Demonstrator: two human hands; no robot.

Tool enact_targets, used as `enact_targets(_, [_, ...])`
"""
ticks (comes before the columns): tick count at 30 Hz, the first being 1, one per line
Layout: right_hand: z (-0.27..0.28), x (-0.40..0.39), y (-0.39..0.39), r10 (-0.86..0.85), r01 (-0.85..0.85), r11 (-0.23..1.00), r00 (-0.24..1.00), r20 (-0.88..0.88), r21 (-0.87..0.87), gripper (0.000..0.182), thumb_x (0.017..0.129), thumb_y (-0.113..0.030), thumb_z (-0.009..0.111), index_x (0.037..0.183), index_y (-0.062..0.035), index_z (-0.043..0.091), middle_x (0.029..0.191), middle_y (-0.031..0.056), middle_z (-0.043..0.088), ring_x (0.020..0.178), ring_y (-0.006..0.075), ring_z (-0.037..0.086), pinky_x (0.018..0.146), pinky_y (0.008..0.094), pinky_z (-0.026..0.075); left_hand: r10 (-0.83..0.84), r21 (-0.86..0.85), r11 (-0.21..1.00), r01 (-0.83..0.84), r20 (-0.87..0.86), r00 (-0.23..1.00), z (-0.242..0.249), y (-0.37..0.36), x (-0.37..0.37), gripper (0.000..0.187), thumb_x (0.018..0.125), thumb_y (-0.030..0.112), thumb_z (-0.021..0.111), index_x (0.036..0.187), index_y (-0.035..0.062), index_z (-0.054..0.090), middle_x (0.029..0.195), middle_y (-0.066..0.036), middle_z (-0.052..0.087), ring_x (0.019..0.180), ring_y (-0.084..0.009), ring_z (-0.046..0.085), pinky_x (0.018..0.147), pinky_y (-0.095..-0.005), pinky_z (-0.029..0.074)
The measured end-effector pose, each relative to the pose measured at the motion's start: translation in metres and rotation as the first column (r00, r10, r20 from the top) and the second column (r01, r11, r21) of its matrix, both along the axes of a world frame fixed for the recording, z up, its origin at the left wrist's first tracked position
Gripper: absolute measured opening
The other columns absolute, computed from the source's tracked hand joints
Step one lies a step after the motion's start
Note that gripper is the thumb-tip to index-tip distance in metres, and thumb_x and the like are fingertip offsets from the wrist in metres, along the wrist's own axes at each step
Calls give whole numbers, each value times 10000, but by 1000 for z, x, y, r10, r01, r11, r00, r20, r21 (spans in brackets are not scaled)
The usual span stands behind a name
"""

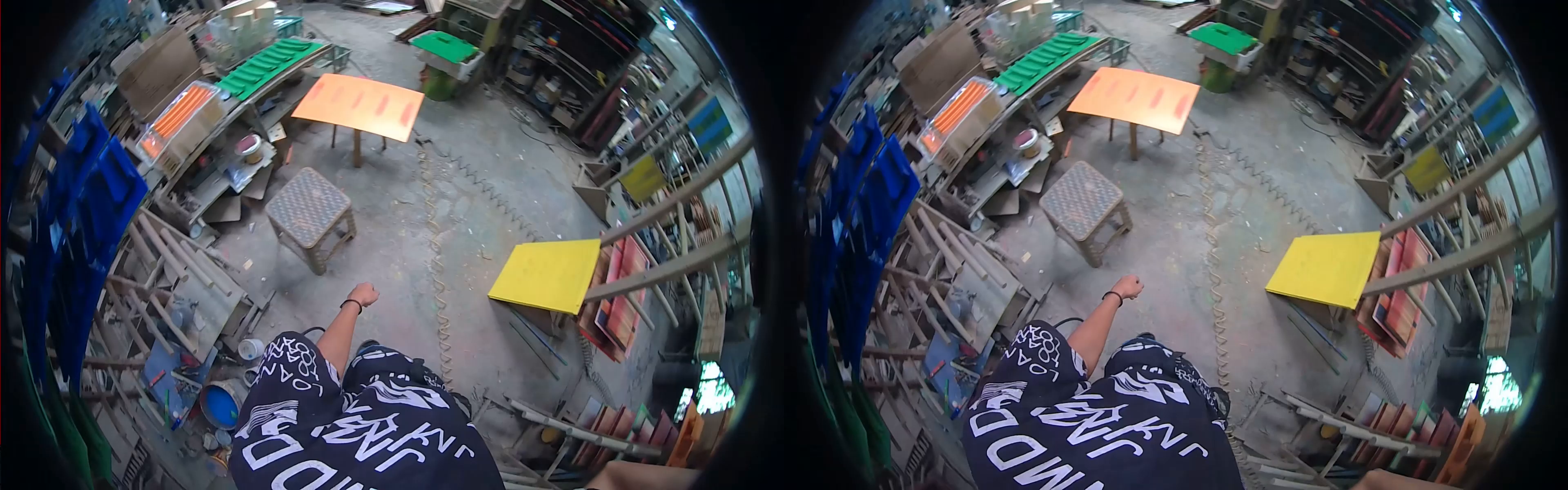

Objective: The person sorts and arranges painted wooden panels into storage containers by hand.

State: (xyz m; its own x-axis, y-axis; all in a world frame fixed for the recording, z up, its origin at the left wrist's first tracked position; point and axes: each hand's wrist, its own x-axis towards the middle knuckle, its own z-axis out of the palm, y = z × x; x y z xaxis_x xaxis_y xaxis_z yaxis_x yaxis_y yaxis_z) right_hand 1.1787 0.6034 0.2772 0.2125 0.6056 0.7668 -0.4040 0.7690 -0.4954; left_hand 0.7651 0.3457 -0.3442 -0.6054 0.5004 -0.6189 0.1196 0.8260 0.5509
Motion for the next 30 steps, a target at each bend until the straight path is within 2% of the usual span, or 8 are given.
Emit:
enact_targets(7, [-4, -87, -12, 129, -129, 992, 992, 2, -2, 405, 838, -132, 514, 1175, 63, 400, 1174, 213, 467, 1096, 322, 443, 981, 432, 324, 182, -76, 982, -172, 154, 971, -12, -85, -29, 282, 737, 206, 464, 716, -38, 604, 640, -142, 613, 557, -215, 602, 544, -335, 476])
enact_targets(14, [-6, -141, -18, 232, -232, 973, 973, -5, 5, 398, 838, -116, 505, 1180, 63, 409, 1175, 208, 475, 1088, 307, 457, 983, 408, 326, 346, -104, 938, -331, 187, 919, -17, -143, -42, 293, 767, 215, 468, 718, -42, 600, 633, -141, 612, 525, -209, 599, 535, -330, 481])
enact_targets(16, [-7, -152, -19, 257, -256, 967, 966, -10, 8, 396, 838, -111, 503, 1182, 63, 412, 1175, 206, 477, 1086, 303, 461, 984, 401, 327, 346, -114, 937, -329, 194, 918, -12, -151, -45, 298, 762, 217, 450, 790, -30, 614, 691, -132, 638, 537, -202, 618, 540, -321, 489])
enact_targets(20, [-9, -173, -18, 306, -306, 952, 952, -18, 9, 393, 838, -102, 498, 1185, 64, 417, 1176, 204, 481, 1081, 294, 469, 985, 387, 328, 414, -82, 910, -406, 209, 886, -16, -165, -50, 285, 768, 223, 451, 831, -8, 606, 722, -124, 644, 555, -199, 623, 534, -326, 481])
enact_targets(23, [-13, -188, -17, 344, -344, 939, 938, -31, 13, 390, 838, -95, 494, 1187, 64, 421, 1177, 201, 485, 1077, 288, 475, 987, 377, 329, 461, -65, 885, -462, 275, 844, 6, -165, -61, 267, 783, 245, 463, 893, 32, 583, 753, -106, 644, 606, -189, 628, 543, -341, 482])
enact_targets(25, [-19, -198, -16, 369, -369, 929, 929, -41, 7, 389, 838, -90, 492, 1188, 64, 424, 1177, 200, 487, 1075, 283, 479, 987, 370, 329, 549, -19, 807, -591, 397, 736, 14, -162, -71, 255, 816, 271, 459, 935, 67, 554, 790, -90, 639, 660, -178, 627, 553, -346, 490])
enact_targets(27, [-25, -209, -13, 388, -389, 921, 920, -50, -1, 388, 837, -86, 489, 1190, 64, 426, 1177, 198, 489, 1073, 279, 483, 988, 363, 330, 546, 99, 760, -643, 440, 713, 29, -152, -89, 271, 847, 288, 443, 948, 55, 537, 844, -120, 629, 710, -204, 624, 590, -351, 507])
enact_targets(30, [-37, -232, -6, 424, -426, 905, 904, -61, -25, 386, 837, -79, 486, 1192, 64, 431, 1178, 196, 493, 1069, 272, 489, 989, 353, 331, 471, 369, 541, -755, 611, 636, 93, -125, -122, 300, 884, 257, 407, 976, -11, 504, 913, -190, 604, 788, -270, 619, 684, -391, 519])
